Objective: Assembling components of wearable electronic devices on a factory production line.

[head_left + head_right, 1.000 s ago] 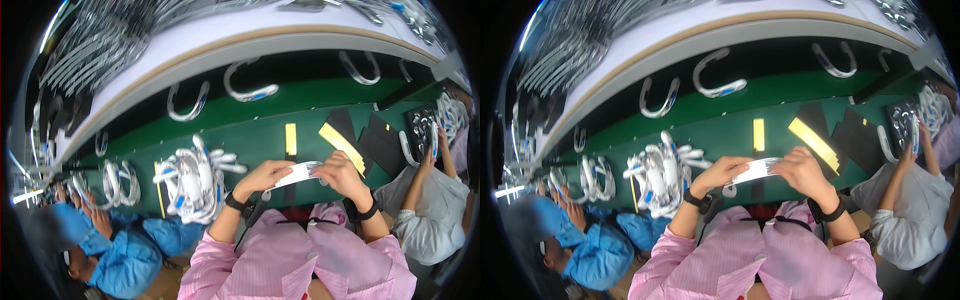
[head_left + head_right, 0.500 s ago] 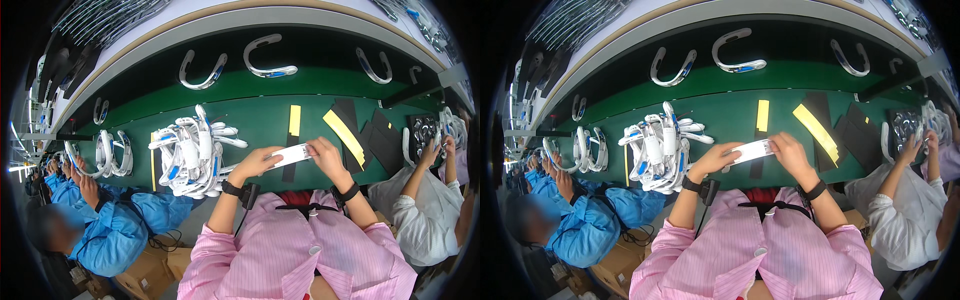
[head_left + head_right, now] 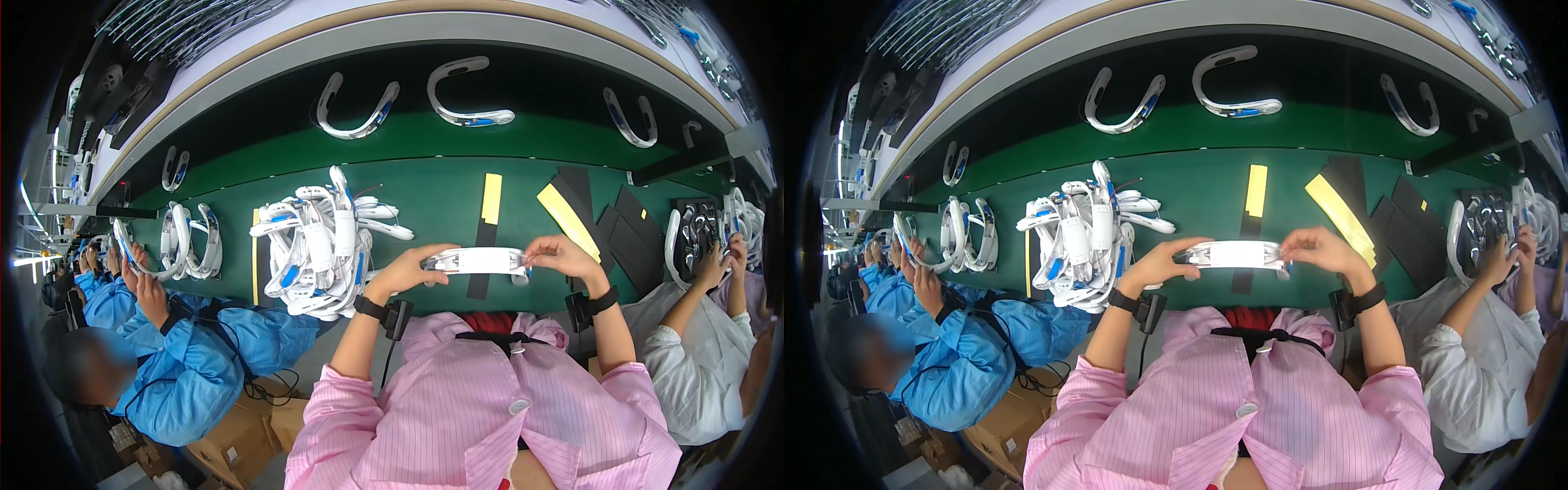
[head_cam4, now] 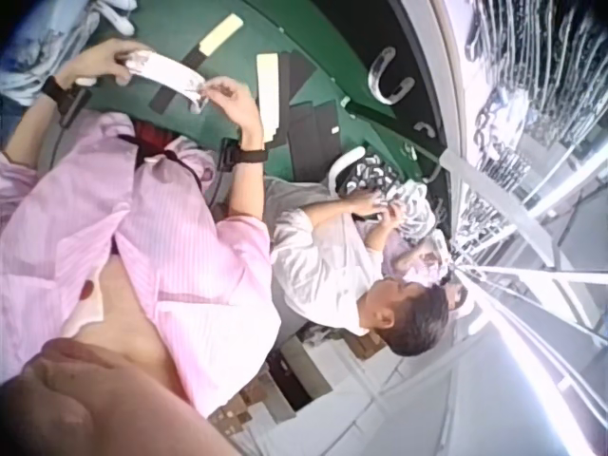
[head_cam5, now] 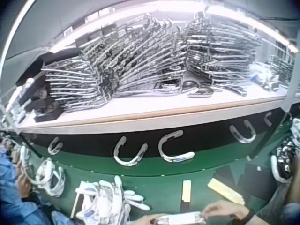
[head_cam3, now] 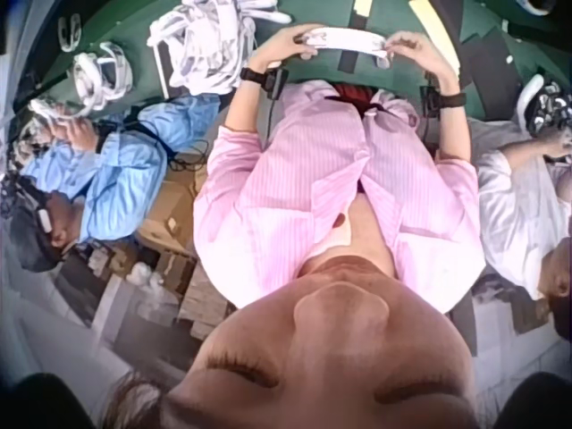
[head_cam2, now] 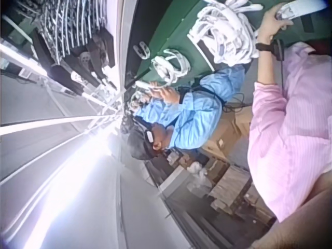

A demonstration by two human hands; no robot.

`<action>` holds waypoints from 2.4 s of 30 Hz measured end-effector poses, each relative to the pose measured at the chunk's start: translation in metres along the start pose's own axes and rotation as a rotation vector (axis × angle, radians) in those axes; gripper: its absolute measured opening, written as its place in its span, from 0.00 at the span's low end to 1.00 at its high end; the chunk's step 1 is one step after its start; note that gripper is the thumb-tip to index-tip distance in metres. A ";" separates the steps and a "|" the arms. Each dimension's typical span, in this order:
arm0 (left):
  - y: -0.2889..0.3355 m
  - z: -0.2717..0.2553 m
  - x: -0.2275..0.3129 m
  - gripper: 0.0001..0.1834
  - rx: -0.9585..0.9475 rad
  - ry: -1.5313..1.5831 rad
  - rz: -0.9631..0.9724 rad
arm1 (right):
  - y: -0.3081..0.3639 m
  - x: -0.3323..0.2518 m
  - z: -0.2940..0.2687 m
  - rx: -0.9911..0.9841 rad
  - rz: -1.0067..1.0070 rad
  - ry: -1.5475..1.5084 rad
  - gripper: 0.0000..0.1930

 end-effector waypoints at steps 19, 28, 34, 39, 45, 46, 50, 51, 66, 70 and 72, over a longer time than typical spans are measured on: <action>0.008 0.004 -0.005 0.10 0.347 -0.223 0.252 | 0.022 0.042 0.007 0.211 0.043 -0.356 0.07; 0.019 -0.005 0.034 0.11 0.512 -0.413 0.469 | 0.050 0.035 0.008 0.073 0.032 -0.245 0.06; -0.086 0.077 0.055 0.25 -0.498 -0.272 -0.070 | 0.047 0.013 0.016 0.049 -0.115 0.088 0.09; -0.067 0.128 0.059 0.20 -0.935 0.212 -0.335 | 0.070 -0.014 0.000 0.246 -0.182 0.185 0.07; -0.026 0.113 0.104 0.22 -0.466 0.144 0.028 | 0.093 -0.096 0.031 0.622 -0.654 0.473 0.07; -0.022 0.109 0.109 0.23 -0.297 -0.044 0.104 | 0.094 -0.100 0.035 0.683 -0.659 0.511 0.07; -0.010 0.104 0.118 0.27 0.177 -0.404 0.349 | 0.086 -0.106 0.043 0.804 -0.558 0.179 0.05; -0.014 0.106 0.112 0.27 0.175 -0.412 0.347 | 0.079 -0.092 0.046 0.792 -0.355 -0.222 0.05; -0.025 0.075 0.141 0.15 0.970 -0.750 0.845 | 0.069 -0.095 0.093 0.740 -0.427 -0.307 0.08; -0.027 0.068 0.132 0.14 0.981 -0.775 0.826 | 0.077 -0.107 0.100 0.692 -0.544 -0.182 0.08; -0.027 0.067 0.130 0.14 0.985 -0.783 0.814 | 0.081 -0.114 0.100 0.656 -0.542 -0.075 0.08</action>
Point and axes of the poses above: each hand's wrist, its own y-axis away from the middle knuckle, its own z-axis out of the palm, x = y × z, the point moved 6 cm from there along -y, towards the middle knuckle, and after that the axes turned 7 degrees about -y, right-handed, at the moved point
